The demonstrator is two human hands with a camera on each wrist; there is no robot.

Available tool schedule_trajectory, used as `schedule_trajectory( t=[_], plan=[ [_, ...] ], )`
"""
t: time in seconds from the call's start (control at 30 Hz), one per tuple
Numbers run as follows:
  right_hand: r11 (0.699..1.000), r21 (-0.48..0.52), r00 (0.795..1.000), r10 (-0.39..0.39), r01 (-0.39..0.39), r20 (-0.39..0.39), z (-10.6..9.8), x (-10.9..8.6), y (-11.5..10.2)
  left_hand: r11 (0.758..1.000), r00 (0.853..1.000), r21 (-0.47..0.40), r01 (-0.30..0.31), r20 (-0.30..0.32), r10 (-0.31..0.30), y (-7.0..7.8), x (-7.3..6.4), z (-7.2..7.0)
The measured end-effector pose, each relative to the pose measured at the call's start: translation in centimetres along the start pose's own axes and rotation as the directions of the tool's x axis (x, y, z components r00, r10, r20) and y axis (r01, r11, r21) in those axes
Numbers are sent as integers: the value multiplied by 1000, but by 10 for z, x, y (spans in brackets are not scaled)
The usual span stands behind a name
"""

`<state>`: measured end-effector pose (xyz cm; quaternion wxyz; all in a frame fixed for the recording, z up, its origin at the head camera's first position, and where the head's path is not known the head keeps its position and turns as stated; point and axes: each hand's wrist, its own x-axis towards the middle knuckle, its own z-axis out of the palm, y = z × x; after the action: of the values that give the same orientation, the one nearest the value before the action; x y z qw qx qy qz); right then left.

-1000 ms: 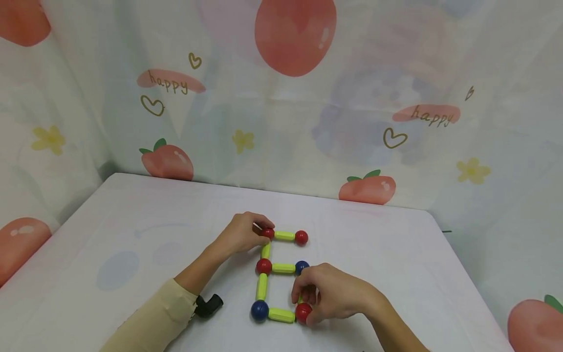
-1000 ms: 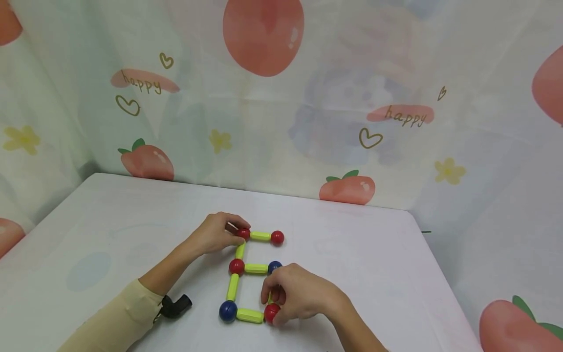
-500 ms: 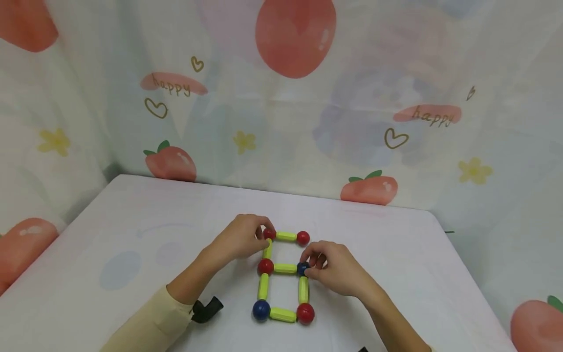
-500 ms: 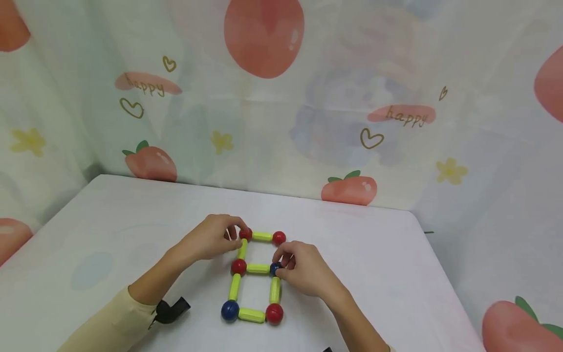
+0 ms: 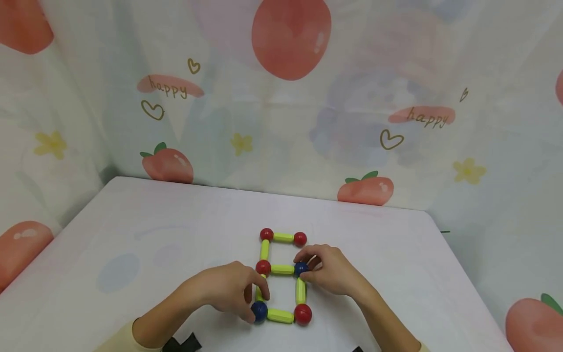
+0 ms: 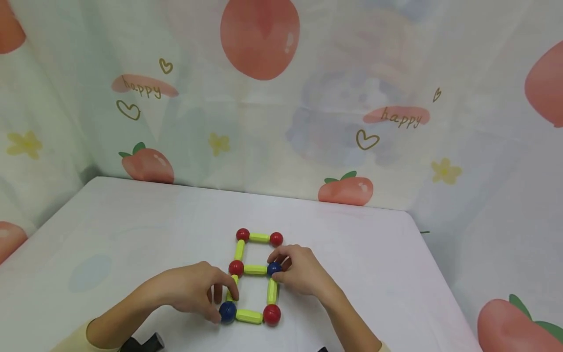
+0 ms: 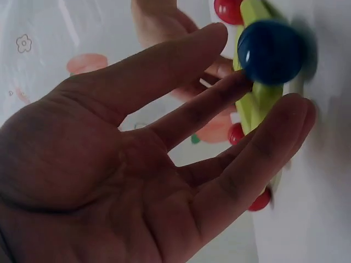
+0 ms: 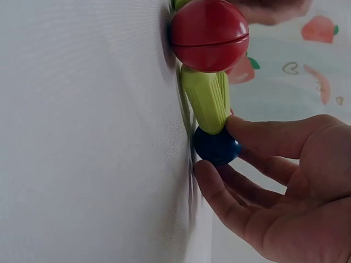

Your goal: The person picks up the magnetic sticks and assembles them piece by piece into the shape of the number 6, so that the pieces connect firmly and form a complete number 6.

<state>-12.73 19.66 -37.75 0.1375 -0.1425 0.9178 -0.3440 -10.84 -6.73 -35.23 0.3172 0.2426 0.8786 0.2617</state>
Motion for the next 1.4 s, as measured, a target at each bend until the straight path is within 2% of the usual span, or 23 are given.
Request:
schedule_trajectory(
  t=[0.1,0.3,1.07,1.4],
  plan=[
    [1000,-1,1000,4,-4,-3,0,1,1,1000,1000,-2,-15,10,15,0,0,7],
    [1000,18,1000,15,-15,1,1,3,1,998,999,-35,-45,-24,44,-3,2,13],
    [999,22,999,43,-42,-3,0,4,2,994,998,-100,-45,-53,40,-6,2,15],
    [999,23,999,40,-40,-2,1,4,2,995,997,-94,-44,-66,37,-8,1,14]
  ],
)
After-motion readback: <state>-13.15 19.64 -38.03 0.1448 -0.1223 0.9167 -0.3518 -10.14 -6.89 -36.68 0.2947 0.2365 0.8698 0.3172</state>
